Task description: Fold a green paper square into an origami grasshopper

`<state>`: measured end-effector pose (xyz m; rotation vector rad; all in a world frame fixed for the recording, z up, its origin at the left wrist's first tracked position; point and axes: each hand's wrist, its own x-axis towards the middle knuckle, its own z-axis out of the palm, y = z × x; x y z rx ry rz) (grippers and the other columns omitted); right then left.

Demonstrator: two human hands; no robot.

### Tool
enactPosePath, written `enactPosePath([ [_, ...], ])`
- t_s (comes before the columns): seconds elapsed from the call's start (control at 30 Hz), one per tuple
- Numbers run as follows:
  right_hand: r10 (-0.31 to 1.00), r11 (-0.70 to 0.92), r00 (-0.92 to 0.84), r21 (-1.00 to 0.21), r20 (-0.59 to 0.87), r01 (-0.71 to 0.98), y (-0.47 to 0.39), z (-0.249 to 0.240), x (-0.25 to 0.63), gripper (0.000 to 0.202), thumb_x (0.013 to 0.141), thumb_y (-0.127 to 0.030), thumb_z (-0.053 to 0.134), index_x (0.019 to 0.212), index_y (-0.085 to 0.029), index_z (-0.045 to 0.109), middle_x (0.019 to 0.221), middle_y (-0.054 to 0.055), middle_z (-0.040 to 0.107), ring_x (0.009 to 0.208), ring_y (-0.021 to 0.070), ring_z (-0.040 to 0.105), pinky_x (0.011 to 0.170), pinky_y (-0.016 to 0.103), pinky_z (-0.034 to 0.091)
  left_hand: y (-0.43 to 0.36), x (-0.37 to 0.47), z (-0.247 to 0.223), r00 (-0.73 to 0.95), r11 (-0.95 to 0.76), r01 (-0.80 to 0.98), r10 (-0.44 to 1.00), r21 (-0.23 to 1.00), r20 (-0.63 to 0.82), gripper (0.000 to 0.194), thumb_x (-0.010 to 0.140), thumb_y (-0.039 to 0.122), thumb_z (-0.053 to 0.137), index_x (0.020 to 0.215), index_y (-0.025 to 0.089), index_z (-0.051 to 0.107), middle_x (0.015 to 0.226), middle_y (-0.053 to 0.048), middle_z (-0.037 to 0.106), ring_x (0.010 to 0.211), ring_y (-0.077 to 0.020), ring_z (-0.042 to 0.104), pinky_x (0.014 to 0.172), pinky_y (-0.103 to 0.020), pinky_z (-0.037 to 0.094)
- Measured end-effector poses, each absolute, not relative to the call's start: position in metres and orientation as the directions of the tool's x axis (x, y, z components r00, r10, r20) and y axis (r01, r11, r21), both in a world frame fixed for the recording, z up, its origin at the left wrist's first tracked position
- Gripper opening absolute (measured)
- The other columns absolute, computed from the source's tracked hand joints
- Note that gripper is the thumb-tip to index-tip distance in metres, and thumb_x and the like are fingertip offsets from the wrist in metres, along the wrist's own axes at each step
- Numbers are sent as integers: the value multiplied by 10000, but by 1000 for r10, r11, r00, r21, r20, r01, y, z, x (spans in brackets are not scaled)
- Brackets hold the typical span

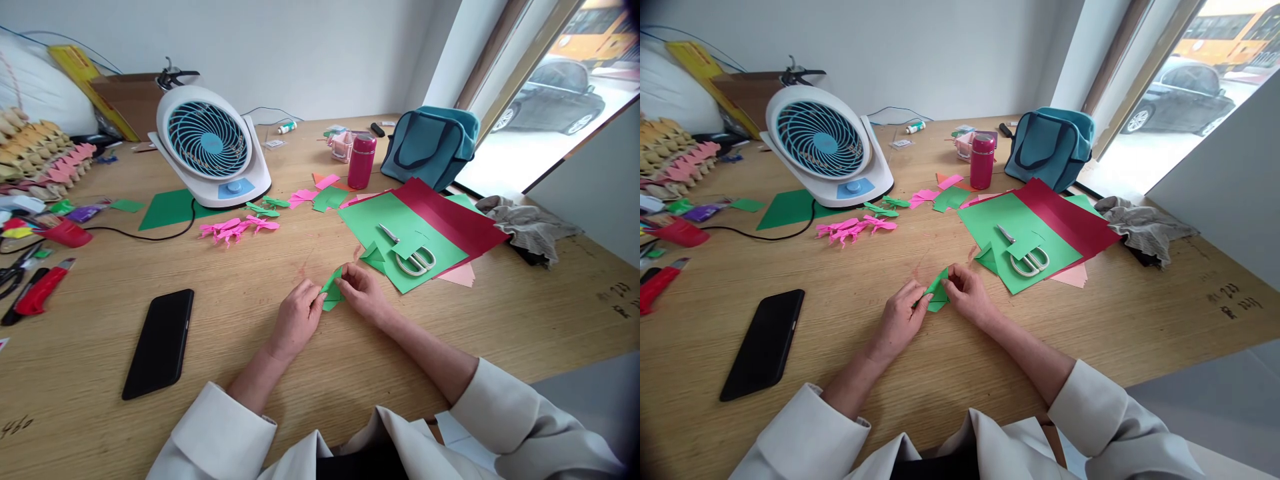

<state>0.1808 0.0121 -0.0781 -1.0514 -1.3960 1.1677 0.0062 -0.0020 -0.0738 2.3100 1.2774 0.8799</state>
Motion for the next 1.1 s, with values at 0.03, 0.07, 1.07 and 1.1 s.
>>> enactPosePath([
  [0.03,982,151,-119,-989,150,0,12,-77,181,195,845,-319,592,731,-211,475,642,-52,398,579,111,368,529,253,301,-2,6,-74,401,-528,626,849,574,343,247,979,194,440,738,192,495,775,-12,509,740,-157,495,684,-270,364],
  [0.07,983,147,-110,-989,148,-22,12,-77,182,180,848,-322,593,751,-211,490,651,-49,412,584,113,381,531,252,314,-2,7,-74,402,-526,624,850,578,340,248,977,196,441,735,192,494,772,-11,508,739,-156,496,684,-270,363],
  [1.07,904,397,-244,-902,352,169,-3,-60,178,86,879,-254,608,808,-210,588,758,1,521,709,145,473,661,296,404,1,2,-69,473,176,-93,874,980,-112,423,888,529,588,705,150,542,657,32,425,605,-86,360,572,-222,309],
  [1.1,908,386,-241,-908,343,163,-3,-59,178,78,878,-249,608,816,-209,582,759,0,524,700,141,474,659,294,404,1,2,-68,475,161,-83,874,983,-103,418,893,526,581,715,149,558,661,27,446,611,-91,378,578,-225,320],
])
